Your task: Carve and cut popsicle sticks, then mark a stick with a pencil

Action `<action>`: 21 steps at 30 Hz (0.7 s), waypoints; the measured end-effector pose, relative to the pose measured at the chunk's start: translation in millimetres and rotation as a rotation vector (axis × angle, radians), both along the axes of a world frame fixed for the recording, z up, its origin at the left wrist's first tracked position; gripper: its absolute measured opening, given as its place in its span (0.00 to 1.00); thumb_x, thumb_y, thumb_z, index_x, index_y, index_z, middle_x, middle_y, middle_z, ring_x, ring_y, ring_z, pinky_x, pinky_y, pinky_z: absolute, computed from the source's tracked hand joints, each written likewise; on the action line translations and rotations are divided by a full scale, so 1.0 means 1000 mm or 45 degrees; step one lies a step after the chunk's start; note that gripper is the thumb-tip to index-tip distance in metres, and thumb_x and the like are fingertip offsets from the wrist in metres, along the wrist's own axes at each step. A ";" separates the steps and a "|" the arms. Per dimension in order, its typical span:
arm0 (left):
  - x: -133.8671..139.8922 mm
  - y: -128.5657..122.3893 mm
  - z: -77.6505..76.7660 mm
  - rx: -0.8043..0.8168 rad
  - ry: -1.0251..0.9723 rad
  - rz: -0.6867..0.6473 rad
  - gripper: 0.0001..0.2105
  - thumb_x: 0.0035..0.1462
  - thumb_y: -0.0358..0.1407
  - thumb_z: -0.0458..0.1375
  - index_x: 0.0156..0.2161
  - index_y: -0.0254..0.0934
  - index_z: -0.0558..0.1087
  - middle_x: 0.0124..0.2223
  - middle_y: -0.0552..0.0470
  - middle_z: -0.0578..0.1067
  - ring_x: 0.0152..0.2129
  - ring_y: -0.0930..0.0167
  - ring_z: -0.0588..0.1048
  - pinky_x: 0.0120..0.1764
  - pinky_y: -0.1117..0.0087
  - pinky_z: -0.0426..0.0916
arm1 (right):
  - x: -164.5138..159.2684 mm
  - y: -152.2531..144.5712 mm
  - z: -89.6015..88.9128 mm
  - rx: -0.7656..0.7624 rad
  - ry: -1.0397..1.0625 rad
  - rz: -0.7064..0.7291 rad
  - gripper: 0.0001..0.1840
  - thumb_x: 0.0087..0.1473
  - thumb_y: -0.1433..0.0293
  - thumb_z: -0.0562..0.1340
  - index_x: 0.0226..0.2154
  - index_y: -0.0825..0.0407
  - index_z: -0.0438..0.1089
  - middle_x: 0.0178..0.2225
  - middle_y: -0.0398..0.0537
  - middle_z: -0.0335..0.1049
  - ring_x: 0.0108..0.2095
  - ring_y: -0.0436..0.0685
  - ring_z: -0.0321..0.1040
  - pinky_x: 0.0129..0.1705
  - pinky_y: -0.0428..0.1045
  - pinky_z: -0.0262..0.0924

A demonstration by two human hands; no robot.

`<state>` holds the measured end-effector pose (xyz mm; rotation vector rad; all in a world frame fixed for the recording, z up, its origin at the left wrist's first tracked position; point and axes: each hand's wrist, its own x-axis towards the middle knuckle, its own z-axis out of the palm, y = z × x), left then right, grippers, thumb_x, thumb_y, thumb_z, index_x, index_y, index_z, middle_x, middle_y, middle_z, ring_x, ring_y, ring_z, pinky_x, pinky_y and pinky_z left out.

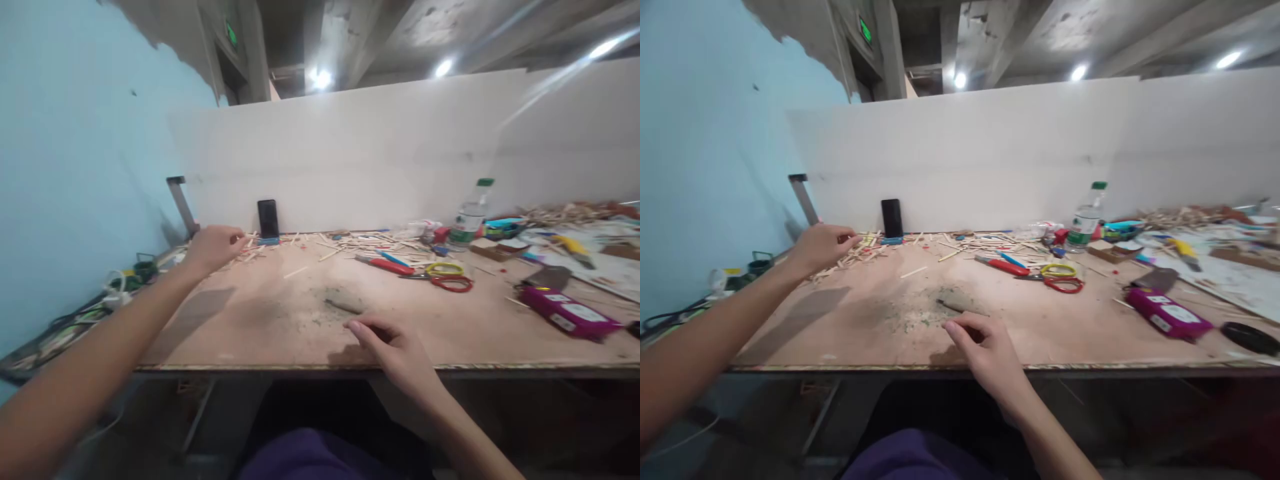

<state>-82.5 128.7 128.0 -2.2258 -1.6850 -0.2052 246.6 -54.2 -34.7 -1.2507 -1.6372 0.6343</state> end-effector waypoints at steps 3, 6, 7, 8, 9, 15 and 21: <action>0.032 -0.009 -0.019 -0.051 0.021 -0.270 0.17 0.73 0.47 0.63 0.56 0.35 0.77 0.53 0.45 0.81 0.48 0.63 0.82 0.52 0.53 0.80 | 0.026 0.009 0.008 0.012 -0.119 -0.121 0.15 0.73 0.57 0.66 0.47 0.53 0.77 0.44 0.48 0.79 0.41 0.57 0.79 0.45 0.55 0.77; 0.057 -0.018 -0.036 -0.113 0.067 -0.512 0.15 0.72 0.45 0.64 0.53 0.35 0.78 0.51 0.46 0.81 0.46 0.64 0.82 0.51 0.55 0.80 | 0.060 0.033 0.020 0.020 -0.286 -0.241 0.15 0.73 0.59 0.67 0.52 0.52 0.77 0.51 0.51 0.79 0.47 0.59 0.79 0.49 0.58 0.78; 0.064 -0.020 -0.041 -0.131 0.083 -0.572 0.15 0.72 0.45 0.64 0.52 0.35 0.78 0.50 0.47 0.81 0.45 0.64 0.82 0.51 0.55 0.80 | 0.072 0.043 0.025 0.018 -0.346 -0.279 0.15 0.72 0.59 0.67 0.54 0.52 0.77 0.53 0.52 0.78 0.48 0.60 0.78 0.51 0.59 0.77; 0.069 -0.022 -0.045 -0.149 0.097 -0.621 0.14 0.73 0.45 0.64 0.51 0.35 0.78 0.49 0.47 0.81 0.45 0.65 0.82 0.51 0.55 0.80 | 0.082 0.054 0.031 0.009 -0.409 -0.298 0.15 0.72 0.60 0.68 0.55 0.51 0.76 0.55 0.53 0.78 0.50 0.61 0.78 0.53 0.60 0.77; 0.074 -0.024 -0.050 -0.166 0.110 -0.660 0.14 0.73 0.45 0.64 0.51 0.35 0.78 0.48 0.47 0.81 0.44 0.65 0.82 0.50 0.56 0.80 | 0.091 0.066 0.036 -0.003 -0.471 -0.315 0.16 0.72 0.60 0.67 0.56 0.51 0.76 0.57 0.54 0.77 0.52 0.62 0.78 0.54 0.61 0.77; 0.091 -0.033 -0.079 -0.294 0.199 -0.764 0.14 0.73 0.45 0.63 0.52 0.36 0.78 0.50 0.47 0.81 0.43 0.66 0.81 0.49 0.58 0.80 | 0.115 0.129 0.066 -0.140 -0.779 -0.347 0.19 0.72 0.59 0.68 0.59 0.51 0.75 0.60 0.54 0.75 0.54 0.64 0.77 0.55 0.63 0.76; 0.090 -0.034 -0.099 -0.370 0.210 -0.778 0.13 0.73 0.45 0.63 0.52 0.38 0.78 0.51 0.47 0.81 0.43 0.67 0.81 0.48 0.59 0.80 | 0.102 0.167 0.066 -0.296 -0.953 -0.373 0.20 0.72 0.59 0.68 0.59 0.51 0.75 0.60 0.55 0.75 0.54 0.64 0.77 0.55 0.62 0.76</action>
